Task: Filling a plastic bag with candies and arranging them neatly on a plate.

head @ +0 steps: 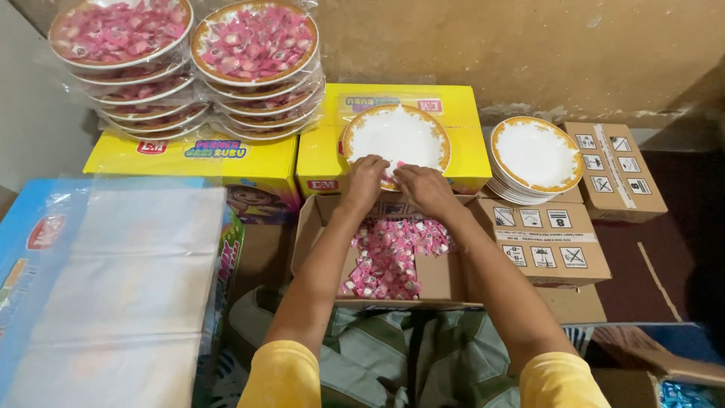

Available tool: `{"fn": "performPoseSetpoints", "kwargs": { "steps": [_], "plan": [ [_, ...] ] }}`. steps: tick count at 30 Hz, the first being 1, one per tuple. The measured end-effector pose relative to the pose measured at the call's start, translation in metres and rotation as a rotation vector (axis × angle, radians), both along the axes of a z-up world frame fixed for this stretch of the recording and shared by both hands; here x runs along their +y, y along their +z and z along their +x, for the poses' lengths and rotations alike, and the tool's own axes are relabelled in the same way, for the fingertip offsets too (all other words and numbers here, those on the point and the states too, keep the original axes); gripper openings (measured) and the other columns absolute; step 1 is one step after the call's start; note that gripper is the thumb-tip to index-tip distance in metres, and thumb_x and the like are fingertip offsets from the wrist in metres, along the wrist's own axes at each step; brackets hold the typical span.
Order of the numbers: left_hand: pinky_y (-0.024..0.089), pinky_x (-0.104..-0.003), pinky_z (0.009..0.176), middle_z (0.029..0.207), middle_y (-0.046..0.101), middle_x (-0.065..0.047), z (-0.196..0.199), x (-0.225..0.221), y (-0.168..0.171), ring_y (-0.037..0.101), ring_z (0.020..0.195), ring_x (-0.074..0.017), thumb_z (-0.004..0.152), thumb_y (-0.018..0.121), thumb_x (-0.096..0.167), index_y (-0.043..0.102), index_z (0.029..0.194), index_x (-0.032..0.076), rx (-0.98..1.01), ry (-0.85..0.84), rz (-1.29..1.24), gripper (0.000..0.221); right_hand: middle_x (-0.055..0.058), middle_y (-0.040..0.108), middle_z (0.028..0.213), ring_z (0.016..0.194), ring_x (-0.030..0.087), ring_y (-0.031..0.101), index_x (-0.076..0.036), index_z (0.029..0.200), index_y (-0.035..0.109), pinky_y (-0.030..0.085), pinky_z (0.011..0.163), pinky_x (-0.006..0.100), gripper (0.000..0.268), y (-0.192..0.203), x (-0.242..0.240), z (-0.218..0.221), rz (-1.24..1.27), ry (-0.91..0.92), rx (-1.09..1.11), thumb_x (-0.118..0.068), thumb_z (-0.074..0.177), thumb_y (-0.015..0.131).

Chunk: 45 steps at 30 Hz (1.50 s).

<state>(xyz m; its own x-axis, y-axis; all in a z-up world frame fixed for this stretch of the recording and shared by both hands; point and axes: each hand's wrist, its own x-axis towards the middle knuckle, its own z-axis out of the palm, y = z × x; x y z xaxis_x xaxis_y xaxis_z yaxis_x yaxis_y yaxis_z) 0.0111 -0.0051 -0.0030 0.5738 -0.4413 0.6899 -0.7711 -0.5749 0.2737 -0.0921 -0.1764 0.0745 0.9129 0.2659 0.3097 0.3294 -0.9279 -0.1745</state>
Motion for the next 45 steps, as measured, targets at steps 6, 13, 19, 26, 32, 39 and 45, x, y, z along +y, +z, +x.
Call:
{"fn": "performPoseSetpoints", "kwargs": {
  "steps": [6, 13, 19, 26, 32, 39, 45],
  "plan": [
    [0.057, -0.036, 0.088, 0.099, 0.067, -0.001, 0.006, -0.014, 0.004, 0.068, 0.104, -0.0256, 0.083, 0.067, 0.004, 0.072, 0.107, 0.021, 0.033, 0.022, 0.008, 0.030, 0.014, 0.050, 0.153, 0.131, 0.039, 0.058, -0.014, 0.140, 0.061, 0.048, 0.106, 0.055, 0.055, -0.020, -0.002, 0.035, -0.137, -0.124, 0.181, -0.044, 0.101, 0.037],
    [0.046, -0.037, 0.099, 0.096, 0.065, -0.001, -0.024, 0.001, -0.005, 0.065, 0.109, -0.0237, 0.084, 0.060, 0.006, 0.067, 0.107, 0.021, -0.072, 0.055, -0.057, 0.028, 0.027, 0.030, 0.163, 0.141, 0.049, 0.044, -0.004, 0.154, 0.044, 0.044, 0.109, 0.061, 0.062, 0.004, -0.006, 0.039, -0.116, -0.140, 0.152, -0.032, 0.098, 0.043],
    [0.033, -0.054, 0.109, 0.097, 0.074, -0.007, -0.042, 0.008, 0.024, 0.065, 0.118, -0.0273, 0.091, 0.053, 0.024, 0.069, 0.100, 0.020, 0.012, 0.192, 0.111, 0.018, 0.010, 0.059, 0.141, 0.122, 0.035, 0.064, -0.018, 0.126, 0.071, 0.048, 0.105, 0.055, 0.041, -0.030, -0.019, 0.044, -0.201, -0.115, 0.054, -0.035, 0.097, 0.048],
    [0.025, -0.061, 0.106, 0.090, 0.072, -0.011, -0.021, 0.002, 0.020, 0.062, 0.117, -0.0320, 0.088, 0.054, 0.024, 0.069, 0.091, 0.013, -0.004, 0.272, 0.146, 0.019, 0.004, 0.076, 0.106, 0.098, 0.028, 0.074, -0.019, 0.103, 0.079, 0.057, 0.091, 0.046, 0.024, -0.015, -0.026, 0.031, -0.091, -0.102, 0.079, -0.027, 0.096, 0.057],
    [0.031, -0.055, 0.100, 0.109, 0.069, -0.015, -0.007, 0.016, 0.036, 0.054, 0.121, -0.0336, 0.084, 0.061, 0.001, 0.070, 0.108, 0.010, 0.057, 0.244, 0.133, 0.027, 0.019, 0.075, 0.098, 0.095, 0.039, 0.073, -0.007, 0.109, 0.074, 0.057, 0.086, 0.051, 0.025, 0.009, -0.013, 0.019, 0.017, -0.070, 0.147, -0.021, 0.098, 0.056],
    [0.036, -0.053, 0.092, 0.106, 0.072, -0.008, 0.030, 0.011, 0.068, 0.055, 0.117, -0.0322, 0.079, 0.075, 0.011, 0.066, 0.116, 0.020, 0.388, 0.281, 0.403, 0.039, 0.017, 0.070, 0.121, 0.117, 0.040, 0.065, -0.013, 0.122, 0.071, 0.053, 0.097, 0.053, 0.039, 0.008, 0.005, 0.022, -0.031, -0.104, 0.200, -0.034, 0.102, 0.045],
    [0.041, -0.053, 0.089, 0.102, 0.074, -0.015, 0.033, 0.005, 0.078, 0.058, 0.111, -0.0375, 0.084, 0.071, -0.001, 0.072, 0.109, 0.011, 0.270, 0.283, 0.456, 0.028, 0.017, 0.052, 0.147, 0.127, 0.046, 0.055, -0.017, 0.138, 0.061, 0.050, 0.098, 0.060, 0.048, 0.014, 0.010, 0.012, -0.019, -0.030, 0.156, -0.037, 0.102, 0.038]
  ]
}}
